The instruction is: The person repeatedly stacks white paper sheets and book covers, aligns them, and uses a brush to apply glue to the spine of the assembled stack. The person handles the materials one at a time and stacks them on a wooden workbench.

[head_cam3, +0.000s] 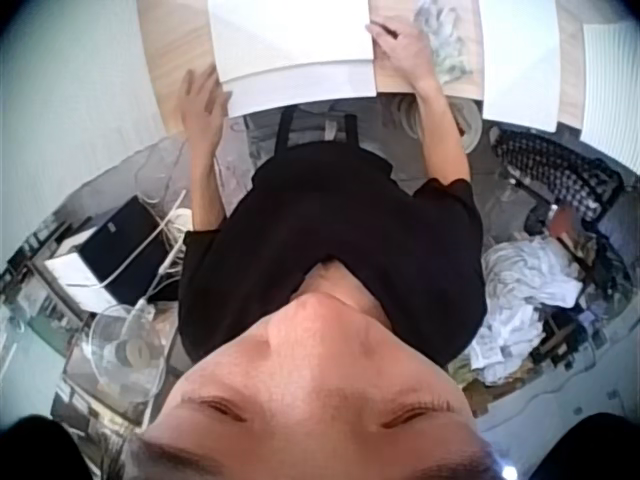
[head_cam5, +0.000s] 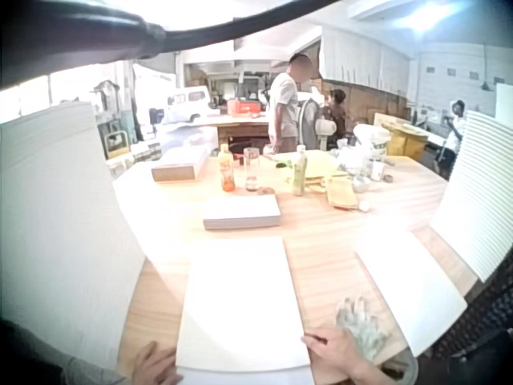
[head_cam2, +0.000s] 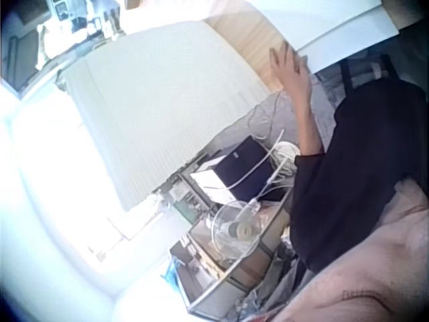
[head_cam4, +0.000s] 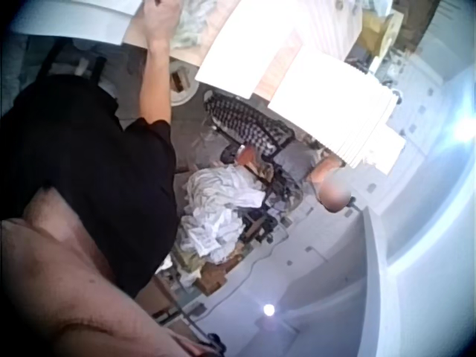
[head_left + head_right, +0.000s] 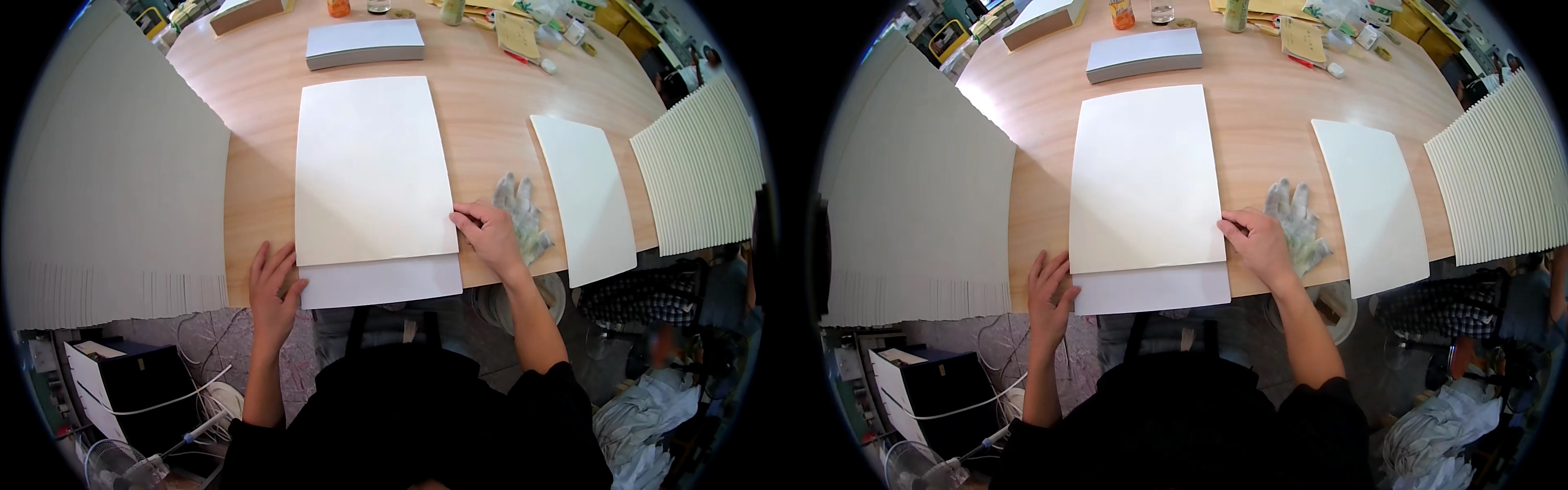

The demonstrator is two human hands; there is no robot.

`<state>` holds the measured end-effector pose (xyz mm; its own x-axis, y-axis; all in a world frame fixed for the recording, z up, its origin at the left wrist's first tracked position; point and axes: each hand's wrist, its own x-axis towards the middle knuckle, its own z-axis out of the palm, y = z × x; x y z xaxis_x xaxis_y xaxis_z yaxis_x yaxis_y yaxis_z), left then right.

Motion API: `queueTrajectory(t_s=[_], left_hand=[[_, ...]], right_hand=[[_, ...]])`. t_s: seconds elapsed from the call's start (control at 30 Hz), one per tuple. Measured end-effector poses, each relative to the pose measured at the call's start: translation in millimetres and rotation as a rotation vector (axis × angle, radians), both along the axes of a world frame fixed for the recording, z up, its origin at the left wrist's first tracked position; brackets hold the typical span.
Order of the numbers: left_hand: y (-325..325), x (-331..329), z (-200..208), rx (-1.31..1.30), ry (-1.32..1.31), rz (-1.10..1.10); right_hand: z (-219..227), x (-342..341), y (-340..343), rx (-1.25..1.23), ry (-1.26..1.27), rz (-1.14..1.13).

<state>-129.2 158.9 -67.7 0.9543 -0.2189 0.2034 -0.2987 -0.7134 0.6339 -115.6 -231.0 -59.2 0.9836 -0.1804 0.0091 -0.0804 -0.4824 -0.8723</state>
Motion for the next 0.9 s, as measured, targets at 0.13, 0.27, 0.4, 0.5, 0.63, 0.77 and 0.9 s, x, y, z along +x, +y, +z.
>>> queueTrajectory(t_s=[0.13,0.27,0.4,0.5,0.63,0.77,0.9], left_hand=[[0,1,-1,-0.023,-0.007,0.002],[1,0,-1,-0.022,-0.006,0.002],[1,0,1,-0.011,-0.008,-0.005],[0,-1,2,-0.006,-0.006,0.0],[1,0,1,0.0,-0.016,-0.005],[0,3,3,-0.02,-0.007,0.048],[-36,16,44,0.139,-0.109,-0.187]], right_hand=[[4,-1,3,-0.06,-0.037,0.003],[-1,0,2,-0.028,-0.027,-0.011],[-2,1,2,0.0,0.002,-0.026],[-4,1,1,-0.068,-0.043,0.0],[2,-3,6,-0.215,-0.075,0.022],[8,-5,7,-0.096,-0.03,-0.027],[6,-14,-11,-0.215,-0.2,-0.169]])
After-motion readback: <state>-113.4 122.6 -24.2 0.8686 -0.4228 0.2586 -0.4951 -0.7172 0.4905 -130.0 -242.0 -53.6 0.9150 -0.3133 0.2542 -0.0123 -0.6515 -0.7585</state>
